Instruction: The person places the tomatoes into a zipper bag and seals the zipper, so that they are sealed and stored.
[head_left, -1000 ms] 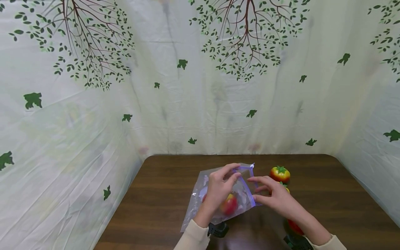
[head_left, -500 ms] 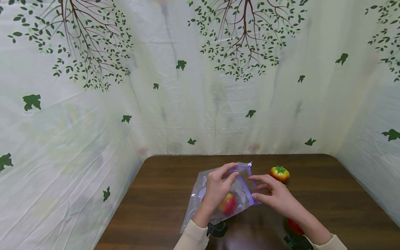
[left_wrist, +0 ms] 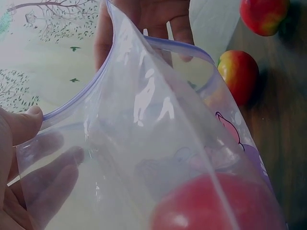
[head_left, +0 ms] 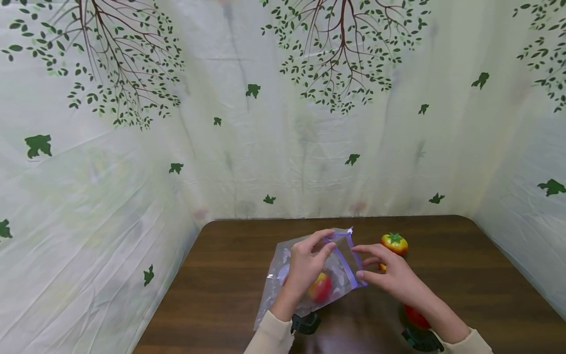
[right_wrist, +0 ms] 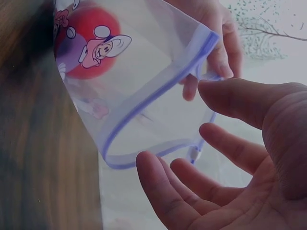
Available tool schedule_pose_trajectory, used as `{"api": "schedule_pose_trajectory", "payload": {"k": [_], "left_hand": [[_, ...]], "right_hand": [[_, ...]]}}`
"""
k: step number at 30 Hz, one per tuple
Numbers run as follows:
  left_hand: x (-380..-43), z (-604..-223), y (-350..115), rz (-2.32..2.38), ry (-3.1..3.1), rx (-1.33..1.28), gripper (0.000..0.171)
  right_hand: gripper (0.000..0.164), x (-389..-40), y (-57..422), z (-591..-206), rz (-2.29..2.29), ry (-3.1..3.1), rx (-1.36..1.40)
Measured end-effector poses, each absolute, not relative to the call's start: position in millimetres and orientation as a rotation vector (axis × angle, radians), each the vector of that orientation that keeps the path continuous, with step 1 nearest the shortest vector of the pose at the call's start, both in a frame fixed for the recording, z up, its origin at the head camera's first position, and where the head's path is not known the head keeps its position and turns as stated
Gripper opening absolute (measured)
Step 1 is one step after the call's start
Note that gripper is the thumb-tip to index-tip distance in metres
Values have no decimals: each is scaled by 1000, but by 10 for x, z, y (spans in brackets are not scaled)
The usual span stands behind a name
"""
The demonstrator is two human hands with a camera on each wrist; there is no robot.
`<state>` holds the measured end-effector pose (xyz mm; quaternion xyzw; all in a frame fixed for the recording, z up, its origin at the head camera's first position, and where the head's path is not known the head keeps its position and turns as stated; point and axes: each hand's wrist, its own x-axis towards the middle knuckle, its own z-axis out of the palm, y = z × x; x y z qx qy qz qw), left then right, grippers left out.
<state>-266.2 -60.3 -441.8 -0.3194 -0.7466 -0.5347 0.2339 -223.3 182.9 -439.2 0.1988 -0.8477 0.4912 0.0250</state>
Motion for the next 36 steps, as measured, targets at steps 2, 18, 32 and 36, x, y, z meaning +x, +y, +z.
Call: {"api": "schedule_pose_trajectory", "payload": {"k": [2, 18, 32, 36], "left_hand": [[-2660, -4422, -608, -1473, -2054, -874, 30], [-2655, -4447, -624, -1458, -2058, -874, 30], [-2671, -4441, -602, -1478, -2042, -875, 30], [-2664, -4425, -591, -1474, -2046, -880, 30]], "right_hand": [[55, -2236, 1836, -4391, 1496, -2621, 614], [50, -2239, 1923, -4357, 1402, -2678, 576], [53, -2229, 2063, -4265, 1367, -2708, 531], [52, -2219, 2099, -4253, 1372, -2696, 526]]}}
